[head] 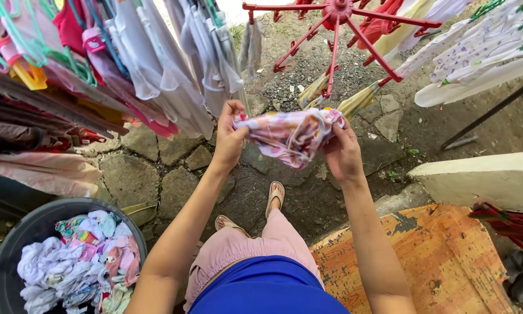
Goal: The recorder is seen hanging various small items of clothing, such as socks and underwear, on multi-clip laundry hangers outdoors.
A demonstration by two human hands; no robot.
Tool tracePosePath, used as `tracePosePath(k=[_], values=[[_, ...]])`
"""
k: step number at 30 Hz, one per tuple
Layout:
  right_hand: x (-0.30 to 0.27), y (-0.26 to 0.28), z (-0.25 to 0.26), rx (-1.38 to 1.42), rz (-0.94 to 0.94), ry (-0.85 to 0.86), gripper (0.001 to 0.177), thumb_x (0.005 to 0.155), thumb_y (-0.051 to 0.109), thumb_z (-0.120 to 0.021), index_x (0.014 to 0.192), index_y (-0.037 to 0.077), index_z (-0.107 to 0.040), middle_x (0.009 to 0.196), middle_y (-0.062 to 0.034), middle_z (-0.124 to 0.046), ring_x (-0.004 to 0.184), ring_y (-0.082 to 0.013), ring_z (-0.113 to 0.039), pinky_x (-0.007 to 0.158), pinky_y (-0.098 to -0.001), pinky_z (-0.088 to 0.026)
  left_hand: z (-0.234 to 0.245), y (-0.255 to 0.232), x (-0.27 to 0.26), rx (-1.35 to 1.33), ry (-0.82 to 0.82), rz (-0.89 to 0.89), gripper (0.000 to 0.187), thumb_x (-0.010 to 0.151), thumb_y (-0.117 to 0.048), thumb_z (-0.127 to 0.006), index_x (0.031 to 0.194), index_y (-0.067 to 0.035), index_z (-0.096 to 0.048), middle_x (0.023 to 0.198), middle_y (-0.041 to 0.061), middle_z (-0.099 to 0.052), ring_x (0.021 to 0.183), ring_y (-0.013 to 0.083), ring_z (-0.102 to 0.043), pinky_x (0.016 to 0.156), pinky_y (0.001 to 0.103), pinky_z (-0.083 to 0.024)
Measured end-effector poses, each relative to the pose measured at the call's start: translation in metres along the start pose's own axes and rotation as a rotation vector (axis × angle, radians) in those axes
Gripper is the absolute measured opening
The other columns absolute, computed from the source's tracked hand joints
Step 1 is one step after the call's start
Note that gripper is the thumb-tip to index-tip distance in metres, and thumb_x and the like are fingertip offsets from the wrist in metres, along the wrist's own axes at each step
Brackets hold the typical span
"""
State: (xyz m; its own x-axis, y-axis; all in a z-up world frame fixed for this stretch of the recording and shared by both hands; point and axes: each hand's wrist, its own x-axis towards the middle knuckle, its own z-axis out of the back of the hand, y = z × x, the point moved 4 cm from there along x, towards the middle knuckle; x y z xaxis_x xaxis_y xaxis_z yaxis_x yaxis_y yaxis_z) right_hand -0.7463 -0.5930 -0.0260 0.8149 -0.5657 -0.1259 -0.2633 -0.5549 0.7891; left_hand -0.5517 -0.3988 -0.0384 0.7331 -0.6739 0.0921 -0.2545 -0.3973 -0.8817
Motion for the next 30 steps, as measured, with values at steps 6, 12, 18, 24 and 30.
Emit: tracePosePath(k=[6,12,18,24,30], values=[[0.013,0.002,0.015,0.087,-0.126,-0.017,0.041,0.098,0.010,-0.046,0.136,0.001,-0.056,0.121,-0.0113,-0.067,0.110,-0.0198,-0.066,0.102,-0.0374,-0.054,-0.005,0.031,0.003,0.594,0.082,-0.006,0.033,0.085,-0.012,-0.073,0.116,-0.005,-0.065,0.105,0.006,-0.042,0.093,0.0187,-0.044,0.085,0.034,-0.038],[0.034,0.011,0.019,-0.130,0.052,-0.076,0.030,0.108,0.018,-0.053,0.134,0.003,-0.055,0.117,-0.0088,-0.065,0.104,-0.0162,-0.065,0.097,-0.0358,-0.056,-0.097,-0.002,-0.024,1.061,-0.047,-0.339,0.066,0.079,-0.042,-0.088,0.123,-0.002,-0.059,0.122,0.014,-0.038,0.122,0.0315,-0.041,0.104,0.040,-0.039],[0.027,0.056,0.009,-0.138,0.128,-0.266,0.033,0.103,0.031,-0.059,0.129,0.011,-0.054,0.119,-0.0061,-0.065,0.108,-0.0206,-0.067,0.090,-0.0433,-0.063,-0.072,0.102,-0.040,0.533,0.065,0.541,0.033,0.084,-0.016,-0.078,0.115,-0.007,-0.069,0.094,0.011,-0.069,0.071,0.0189,-0.060,0.062,0.031,-0.050],[0.008,0.117,0.150,-0.211,0.520,-0.402,0.026,0.116,0.032,-0.069,0.115,0.012,-0.052,0.123,-0.0043,-0.060,0.123,-0.0220,-0.062,0.111,-0.0476,-0.060,0.025,0.120,-0.010,0.087,-0.340,0.600,0.017,0.098,-0.011,-0.063,0.106,-0.004,-0.076,0.091,0.012,-0.077,0.068,0.0170,-0.067,0.059,0.031,-0.058],[-0.037,0.094,0.213,-0.399,0.227,-0.664,0.010,0.112,0.023,-0.061,0.109,0.013,-0.059,0.091,-0.0009,-0.062,0.074,-0.0135,-0.054,0.062,-0.0313,-0.045,-0.019,0.065,0.044,-0.221,-0.370,0.479,0.018,0.101,-0.011,-0.056,0.115,-0.002,-0.060,0.086,0.007,-0.067,0.079,0.0160,-0.070,0.077,0.036,-0.063]])
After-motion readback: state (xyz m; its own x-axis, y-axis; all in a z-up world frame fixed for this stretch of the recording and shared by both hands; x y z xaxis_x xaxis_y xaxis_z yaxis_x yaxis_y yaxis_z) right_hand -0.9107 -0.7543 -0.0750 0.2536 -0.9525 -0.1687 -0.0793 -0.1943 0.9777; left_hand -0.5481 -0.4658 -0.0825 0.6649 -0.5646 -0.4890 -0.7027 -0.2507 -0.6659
